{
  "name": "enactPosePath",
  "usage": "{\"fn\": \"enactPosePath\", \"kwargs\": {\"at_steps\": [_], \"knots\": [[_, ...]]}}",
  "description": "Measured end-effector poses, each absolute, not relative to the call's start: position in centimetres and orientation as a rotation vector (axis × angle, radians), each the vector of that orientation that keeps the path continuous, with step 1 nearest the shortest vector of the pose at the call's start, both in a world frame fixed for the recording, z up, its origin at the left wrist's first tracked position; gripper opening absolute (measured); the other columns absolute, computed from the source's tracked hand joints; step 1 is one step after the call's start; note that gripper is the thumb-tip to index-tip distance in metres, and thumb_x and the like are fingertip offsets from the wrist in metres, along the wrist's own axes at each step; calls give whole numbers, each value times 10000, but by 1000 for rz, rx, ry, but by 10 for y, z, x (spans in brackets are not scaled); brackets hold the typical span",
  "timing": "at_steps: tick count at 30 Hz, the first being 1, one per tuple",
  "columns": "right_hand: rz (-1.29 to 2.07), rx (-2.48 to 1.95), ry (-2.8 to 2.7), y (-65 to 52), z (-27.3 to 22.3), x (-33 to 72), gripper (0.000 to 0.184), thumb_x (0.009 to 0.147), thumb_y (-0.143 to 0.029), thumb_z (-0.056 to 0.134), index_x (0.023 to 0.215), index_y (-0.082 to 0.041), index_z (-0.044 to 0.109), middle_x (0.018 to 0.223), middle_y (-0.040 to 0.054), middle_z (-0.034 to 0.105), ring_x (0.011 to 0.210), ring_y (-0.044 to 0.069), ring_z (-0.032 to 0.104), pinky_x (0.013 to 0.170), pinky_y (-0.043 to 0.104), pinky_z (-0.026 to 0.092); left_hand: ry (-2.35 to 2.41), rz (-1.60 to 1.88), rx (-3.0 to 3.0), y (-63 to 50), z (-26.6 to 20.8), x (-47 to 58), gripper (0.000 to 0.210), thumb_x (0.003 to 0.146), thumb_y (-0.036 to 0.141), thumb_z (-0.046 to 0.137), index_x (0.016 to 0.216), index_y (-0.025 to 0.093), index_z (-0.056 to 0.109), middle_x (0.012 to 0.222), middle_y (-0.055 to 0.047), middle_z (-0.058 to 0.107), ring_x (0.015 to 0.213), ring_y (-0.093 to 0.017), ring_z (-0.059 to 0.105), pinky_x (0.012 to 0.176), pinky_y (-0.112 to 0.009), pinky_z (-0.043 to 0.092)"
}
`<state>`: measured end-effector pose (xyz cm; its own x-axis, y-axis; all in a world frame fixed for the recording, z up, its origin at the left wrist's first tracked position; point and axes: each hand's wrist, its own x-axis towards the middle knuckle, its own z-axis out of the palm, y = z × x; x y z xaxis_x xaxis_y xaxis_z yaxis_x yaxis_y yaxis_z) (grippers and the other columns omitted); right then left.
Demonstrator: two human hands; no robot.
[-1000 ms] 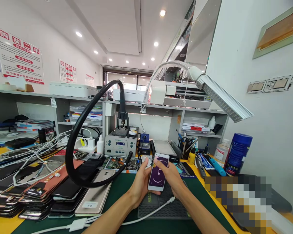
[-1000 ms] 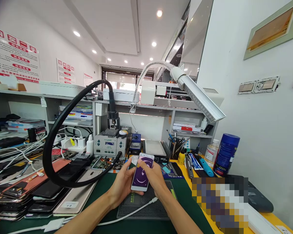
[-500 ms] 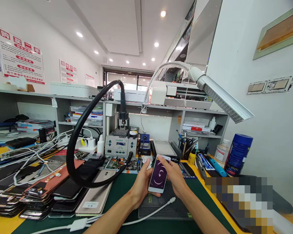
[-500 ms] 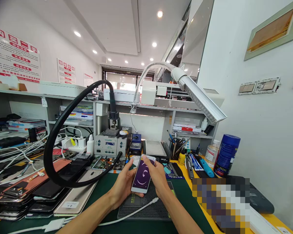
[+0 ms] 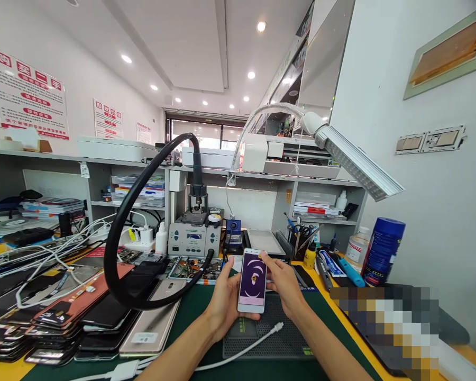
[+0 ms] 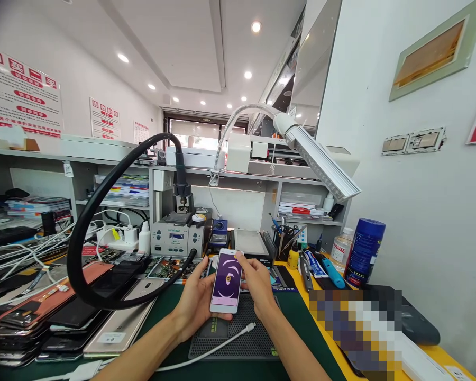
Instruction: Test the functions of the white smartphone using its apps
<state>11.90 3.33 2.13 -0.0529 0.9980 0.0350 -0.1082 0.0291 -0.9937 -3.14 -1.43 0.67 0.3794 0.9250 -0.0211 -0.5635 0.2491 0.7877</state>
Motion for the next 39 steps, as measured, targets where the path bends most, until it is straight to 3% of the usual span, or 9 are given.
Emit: {"fn": "enactPosePath", "kwargs": {"at_steps": [11, 27, 32, 39], "knots": [[1258, -1122, -1172, 32, 23, 118, 475, 702, -624, 706, 814, -168, 632, 910, 107, 725, 791, 229, 677, 599, 298, 560, 531, 1087, 734, -10, 0, -33, 723, 813, 753, 455, 1167, 146, 622, 961, -137, 672, 871, -277, 658, 640, -361, 566], [1230, -1118, -1307, 38, 13, 118, 462, 747, -631, 657, 848, -182, 611, 940, 101, 699, 824, 235, 679, 610, 312, 567, 517, 1129, 714, -13, 4, -36, 700, 825, 721, 478, 1188, 143, 631, 946, -136, 680, 820, -265, 664, 578, -335, 560], [1187, -1143, -1434, 39, 8, 117, 460, 714, -555, 719, 962, -181, 619, 1016, 104, 671, 884, 252, 681, 611, 316, 560, 533, 1138, 679, -13, 8, -36, 703, 829, 713, 479, 1218, 143, 615, 938, -134, 680, 838, -274, 670, 585, -343, 563], [1357, -1120, -1719, 35, 4, 121, 641, 618, -335, 823, 1152, -168, 511, 1146, 126, 643, 918, 263, 673, 649, 325, 547, 549, 1139, 635, -13, 12, -40, 720, 829, 738, 442, 1227, 157, 592, 984, -143, 691, 827, -279, 681, 669, -379, 551]]}}
